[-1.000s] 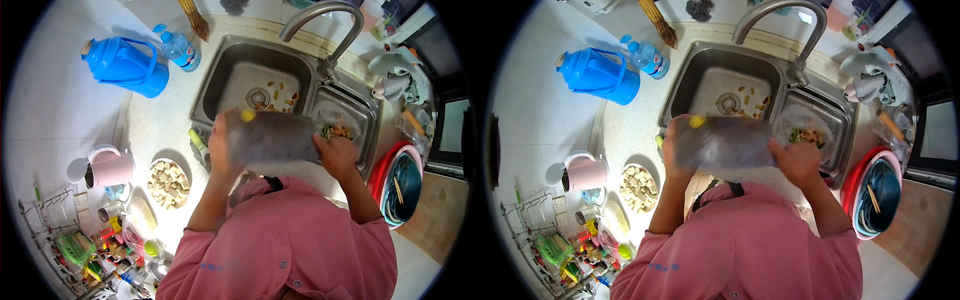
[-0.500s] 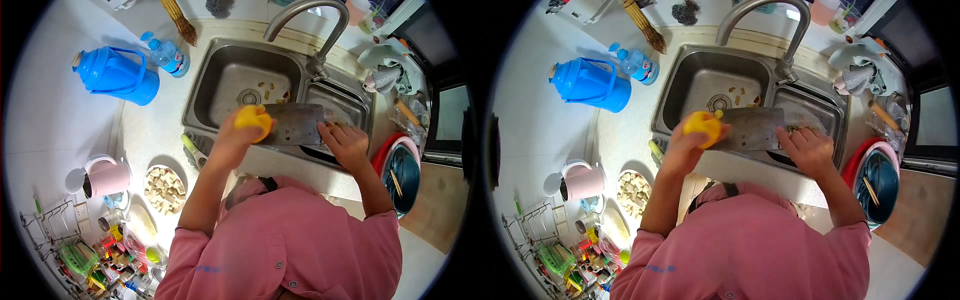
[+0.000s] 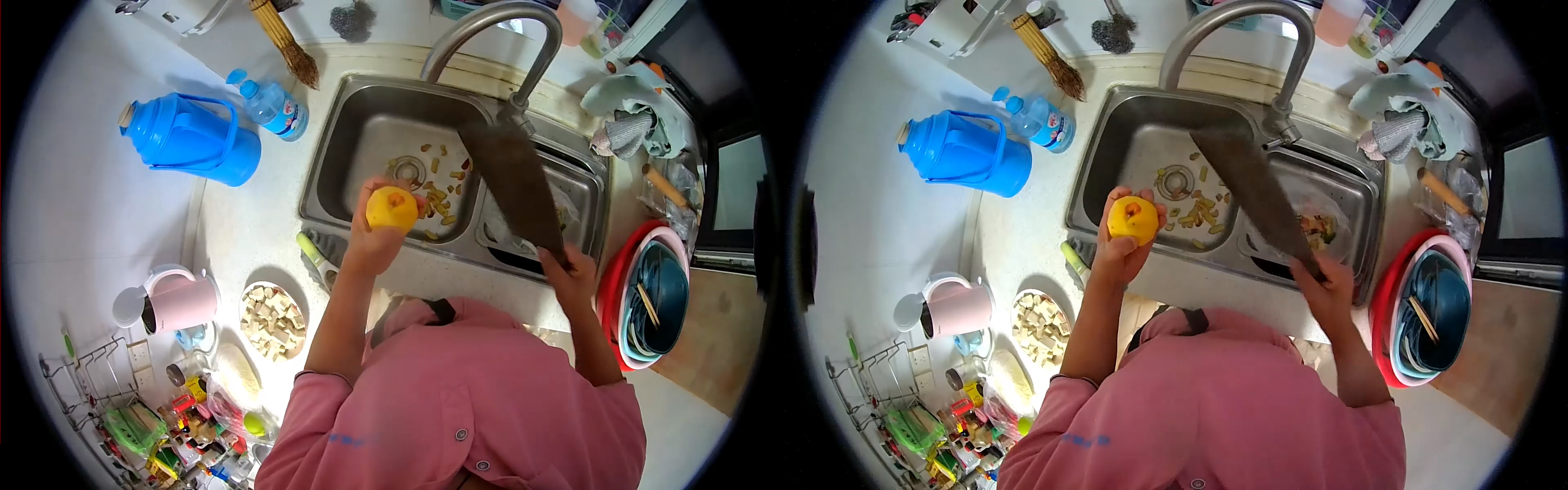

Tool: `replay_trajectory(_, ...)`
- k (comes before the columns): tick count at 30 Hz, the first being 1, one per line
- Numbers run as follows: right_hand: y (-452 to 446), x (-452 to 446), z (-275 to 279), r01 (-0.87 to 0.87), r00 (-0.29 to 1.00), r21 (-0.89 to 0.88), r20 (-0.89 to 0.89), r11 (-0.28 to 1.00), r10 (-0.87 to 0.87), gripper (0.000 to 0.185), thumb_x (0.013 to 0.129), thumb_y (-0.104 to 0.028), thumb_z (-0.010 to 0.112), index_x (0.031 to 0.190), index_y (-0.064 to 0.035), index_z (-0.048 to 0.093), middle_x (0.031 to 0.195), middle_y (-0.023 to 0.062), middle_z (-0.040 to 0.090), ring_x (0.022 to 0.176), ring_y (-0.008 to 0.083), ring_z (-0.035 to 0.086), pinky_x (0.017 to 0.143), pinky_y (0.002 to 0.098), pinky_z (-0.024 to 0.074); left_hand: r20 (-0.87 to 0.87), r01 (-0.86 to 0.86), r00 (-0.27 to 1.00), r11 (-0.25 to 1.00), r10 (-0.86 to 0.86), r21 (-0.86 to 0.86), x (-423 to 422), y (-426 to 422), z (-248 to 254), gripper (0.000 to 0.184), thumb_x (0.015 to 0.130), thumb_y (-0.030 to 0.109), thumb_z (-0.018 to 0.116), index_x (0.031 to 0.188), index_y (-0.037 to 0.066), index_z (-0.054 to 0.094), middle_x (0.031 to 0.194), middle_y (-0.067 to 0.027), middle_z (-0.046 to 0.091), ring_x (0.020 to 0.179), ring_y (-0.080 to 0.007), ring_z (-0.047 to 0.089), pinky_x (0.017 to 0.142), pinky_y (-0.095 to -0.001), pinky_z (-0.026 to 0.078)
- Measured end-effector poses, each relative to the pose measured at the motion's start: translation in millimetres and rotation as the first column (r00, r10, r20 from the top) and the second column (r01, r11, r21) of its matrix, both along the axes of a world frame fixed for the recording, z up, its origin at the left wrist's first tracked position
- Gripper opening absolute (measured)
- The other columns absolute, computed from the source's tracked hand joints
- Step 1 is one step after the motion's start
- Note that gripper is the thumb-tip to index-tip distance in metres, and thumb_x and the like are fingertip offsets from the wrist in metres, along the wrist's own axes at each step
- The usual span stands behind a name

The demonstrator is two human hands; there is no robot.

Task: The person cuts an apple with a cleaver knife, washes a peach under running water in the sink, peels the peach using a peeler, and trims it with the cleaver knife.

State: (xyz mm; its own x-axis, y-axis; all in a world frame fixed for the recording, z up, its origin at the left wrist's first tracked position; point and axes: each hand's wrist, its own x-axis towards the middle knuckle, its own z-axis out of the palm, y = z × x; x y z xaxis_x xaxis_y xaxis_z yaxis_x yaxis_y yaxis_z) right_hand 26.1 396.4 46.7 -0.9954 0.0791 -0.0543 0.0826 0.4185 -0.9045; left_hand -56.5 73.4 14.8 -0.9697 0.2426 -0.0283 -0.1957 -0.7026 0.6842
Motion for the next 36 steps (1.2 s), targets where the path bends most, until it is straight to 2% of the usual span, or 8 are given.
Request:
replay_trajectory(2,-28.7,-6.9,11.5,0.143,0.952,-0.385,0.304,0.912,-0.021,0.007,0.089,-0.009,0.066,0.093,-0.0051,0.063,0.062,0.0007,0.052,0.051,0.0057,0.046,0.045,0.0255,0.0372,-0.08,0.029,0.996,0.999,-0.03,-0.019,2.5,2.1,-1.0,0.066,0.063,-0.001,0.068,0.123,0.013,0.044,0.119,-0.0094,0.047,0.115,-0.0289,0.055,0.101,-0.0372,0.043)
replay_trajectory(4,-62.6,-21.5,27.3,0.228,0.931,-0.649,0.363,0.726,0.032,0.007,0.09,-0.01,0.065,0.091,-0.0069,0.059,0.06,-0.0007,0.049,0.048,0.0065,0.044,0.043,0.0259,0.0353,-0.192,-0.023,0.981,0.996,0.007,-0.083,4.0,7.3,5.3,0.064,0.063,-0.003,0.066,0.121,0.014,0.043,0.119,-0.0095,0.047,0.114,-0.0269,0.055,0.099,-0.0362,0.043)
replay_trajectory(8,-104.1,-42.2,44.7,0.275,0.894,-0.836,0.404,0.474,0.195,0.013,0.091,-0.011,0.066,0.089,-0.0098,0.053,0.058,-0.0012,0.043,0.045,0.0083,0.04,0.041,0.0267,0.0336,-0.378,-0.229,0.917,0.943,0.126,-0.243,9.1,6.2,12.3,0.063,0.064,-0.005,0.064,0.12,0.015,0.04,0.117,-0.0094,0.046,0.11,-0.0224,0.052,0.096,-0.0333,0.042)
replay_trajectory(14,-137.3,-56.0,60.2,0.248,0.871,-0.874,0.39,0.418,0.298,0.014,0.092,-0.012,0.064,0.086,-0.0114,0.051,0.057,-0.0012,0.043,0.044,0.0087,0.04,0.04,0.0266,0.0335,-0.467,-0.518,0.814,0.794,0.344,-0.318,20.3,-6.8,25.2,0.065,0.063,-0.011,0.066,0.116,0.013,0.037,0.11,-0.0105,0.049,0.106,-0.0216,0.054,0.089,-0.0329,0.046)
replay_trajectory(21,-157.5,-57.4,64.6,0.236,0.858,-0.869,0.397,0.436,0.327,0.014,0.093,-0.013,0.063,0.086,-0.0112,0.051,0.057,-0.0017,0.042,0.044,0.0087,0.04,0.04,0.0269,0.0331,-0.582,-0.632,0.721,0.701,0.376,-0.33,27.0,-18.1,24.8,0.07,0.059,-0.005,0.067,0.118,0.015,0.036,0.113,-0.011,0.044,0.108,-0.0211,0.047,0.099,-0.0341,0.038)
replay_trajectory(29,-169.3,-55.8,64.8,0.207,0.859,-0.87,0.38,0.447,0.343,0.015,0.093,-0.014,0.063,0.085,-0.0111,0.05,0.057,-0.0016,0.042,0.044,0.008,0.038,0.041,0.0258,0.0321,-0.616,-0.69,0.689,0.605,0.381,-0.397,30.9,-16.2,19.1,0.072,0.06,-0.005,0.068,0.119,0.016,0.034,0.118,-0.0117,0.043,0.113,-0.0199,0.044,0.101,-0.0328,0.037)
replay_trajectory(32,-169.6,-54.7,64.8,0.203,0.863,-0.87,0.375,0.448,0.337,0.015,0.093,-0.014,0.063,0.085,-0.0114,0.05,0.057,-0.0019,0.041,0.045,0.0075,0.038,0.041,0.0256,0.032,-0.583,-0.677,0.705,0.626,0.404,-0.386,30.4,-13.4,21.9,0.07,0.061,-0.008,0.07,0.118,0.013,0.035,0.117,-0.0114,0.043,0.104,-0.0174,0.047,0.09,-0.0293,0.041)
replay_trajectory(36,-164.8,-55.4,62.8,0.176,0.869,-0.887,0.344,0.428,0.355,0.015,0.094,-0.014,0.063,0.086,-0.0118,0.051,0.058,-0.0028,0.041,0.045,0.0068,0.038,0.041,0.0248,0.0317,-0.398,-0.52,0.845,0.727,0.359,-0.449,32.9,-14.3,24.9,0.07,0.06,-0.007,0.065,0.12,0.014,0.034,0.123,-0.0113,0.046,0.111,-0.0184,0.048,0.098,-0.0323,0.041)
